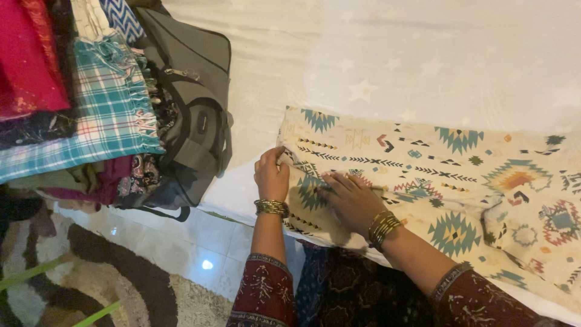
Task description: The person folds a patterned shirt on a bedsheet by hand, smoothing the fabric and tucking in the sleeves before setting it down.
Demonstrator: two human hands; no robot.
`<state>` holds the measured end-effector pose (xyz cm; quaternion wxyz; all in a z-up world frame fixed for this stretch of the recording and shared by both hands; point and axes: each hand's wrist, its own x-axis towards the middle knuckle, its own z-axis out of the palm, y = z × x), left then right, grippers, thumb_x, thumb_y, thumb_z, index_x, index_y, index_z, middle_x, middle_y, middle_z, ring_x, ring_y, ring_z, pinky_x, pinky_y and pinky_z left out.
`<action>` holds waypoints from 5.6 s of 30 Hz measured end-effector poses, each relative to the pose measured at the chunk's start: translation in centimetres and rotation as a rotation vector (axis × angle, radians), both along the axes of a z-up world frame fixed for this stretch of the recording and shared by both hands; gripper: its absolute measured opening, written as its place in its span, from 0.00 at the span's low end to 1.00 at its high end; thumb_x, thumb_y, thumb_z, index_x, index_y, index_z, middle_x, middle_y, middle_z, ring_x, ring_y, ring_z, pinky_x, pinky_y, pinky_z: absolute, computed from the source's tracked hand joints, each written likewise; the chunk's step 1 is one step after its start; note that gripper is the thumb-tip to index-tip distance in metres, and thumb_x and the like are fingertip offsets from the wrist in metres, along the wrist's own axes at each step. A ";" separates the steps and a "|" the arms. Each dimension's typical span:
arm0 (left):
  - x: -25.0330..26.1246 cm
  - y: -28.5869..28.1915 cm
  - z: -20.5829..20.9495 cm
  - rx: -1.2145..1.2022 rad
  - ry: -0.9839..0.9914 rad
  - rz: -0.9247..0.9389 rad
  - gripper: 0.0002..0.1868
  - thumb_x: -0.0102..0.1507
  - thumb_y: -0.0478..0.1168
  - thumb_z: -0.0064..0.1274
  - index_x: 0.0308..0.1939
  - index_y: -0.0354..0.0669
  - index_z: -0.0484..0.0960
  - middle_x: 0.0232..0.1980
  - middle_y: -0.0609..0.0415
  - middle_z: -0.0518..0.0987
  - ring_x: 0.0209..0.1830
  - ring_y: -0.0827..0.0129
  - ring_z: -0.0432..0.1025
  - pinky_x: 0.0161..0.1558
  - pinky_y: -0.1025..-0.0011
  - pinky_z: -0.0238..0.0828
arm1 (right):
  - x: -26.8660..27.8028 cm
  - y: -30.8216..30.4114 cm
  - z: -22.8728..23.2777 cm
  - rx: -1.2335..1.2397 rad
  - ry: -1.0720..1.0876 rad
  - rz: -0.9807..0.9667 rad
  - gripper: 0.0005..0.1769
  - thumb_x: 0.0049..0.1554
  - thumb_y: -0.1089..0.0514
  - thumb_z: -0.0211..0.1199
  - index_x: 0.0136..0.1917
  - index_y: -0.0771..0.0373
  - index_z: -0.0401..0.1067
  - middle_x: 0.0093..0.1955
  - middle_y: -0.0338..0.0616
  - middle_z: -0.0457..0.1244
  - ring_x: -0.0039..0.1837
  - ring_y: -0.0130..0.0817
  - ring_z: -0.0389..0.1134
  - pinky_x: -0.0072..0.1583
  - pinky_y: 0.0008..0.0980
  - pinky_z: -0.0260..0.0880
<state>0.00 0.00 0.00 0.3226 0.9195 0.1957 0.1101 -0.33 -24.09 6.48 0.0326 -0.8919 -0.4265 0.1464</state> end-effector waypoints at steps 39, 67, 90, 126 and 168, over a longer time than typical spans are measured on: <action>2.2 -17.3 2.0 0.577 0.348 -0.025 0.47 0.67 0.70 0.37 0.80 0.43 0.53 0.83 0.39 0.47 0.83 0.49 0.39 0.77 0.48 0.37 | -4.0 -39.8 -5.1 0.154 -0.356 -1.017 0.36 0.61 0.42 0.50 0.80 0.54 0.58 0.83 0.48 0.50 0.84 0.46 0.46 0.79 0.54 0.41; -1.2 -21.9 6.1 0.561 0.244 -0.175 0.42 0.70 0.67 0.34 0.81 0.48 0.49 0.84 0.44 0.42 0.83 0.46 0.33 0.76 0.42 0.27 | -5.0 -35.8 -2.7 0.255 -0.400 -1.181 0.54 0.60 0.24 0.43 0.81 0.68 0.42 0.85 0.59 0.36 0.85 0.50 0.31 0.77 0.53 0.28; -0.6 -12.6 1.1 0.570 0.202 -0.268 0.38 0.67 0.60 0.40 0.79 0.54 0.56 0.84 0.54 0.50 0.84 0.56 0.40 0.76 0.43 0.32 | -1.5 -41.2 -6.3 0.138 -0.373 -1.141 0.36 0.65 0.43 0.42 0.83 0.56 0.50 0.87 0.43 0.43 0.86 0.41 0.39 0.79 0.57 0.34; -5.7 -34.4 3.6 0.335 0.024 -0.876 0.44 0.60 0.54 0.60 0.77 0.52 0.61 0.82 0.50 0.53 0.83 0.56 0.43 0.76 0.42 0.37 | -10.3 -32.7 -2.6 0.299 -0.325 -0.779 0.18 0.47 0.59 0.65 0.53 0.58 0.76 0.70 0.45 0.64 0.73 0.41 0.62 0.73 0.44 0.58; -5.6 -41.9 6.3 -0.078 -0.146 -0.921 0.16 0.63 0.40 0.52 0.54 0.52 0.84 0.58 0.56 0.83 0.66 0.61 0.73 0.70 0.49 0.48 | -5.1 -47.5 0.7 1.331 0.208 -1.145 0.07 0.64 0.62 0.57 0.54 0.60 0.74 0.62 0.45 0.69 0.67 0.33 0.68 0.67 0.33 0.67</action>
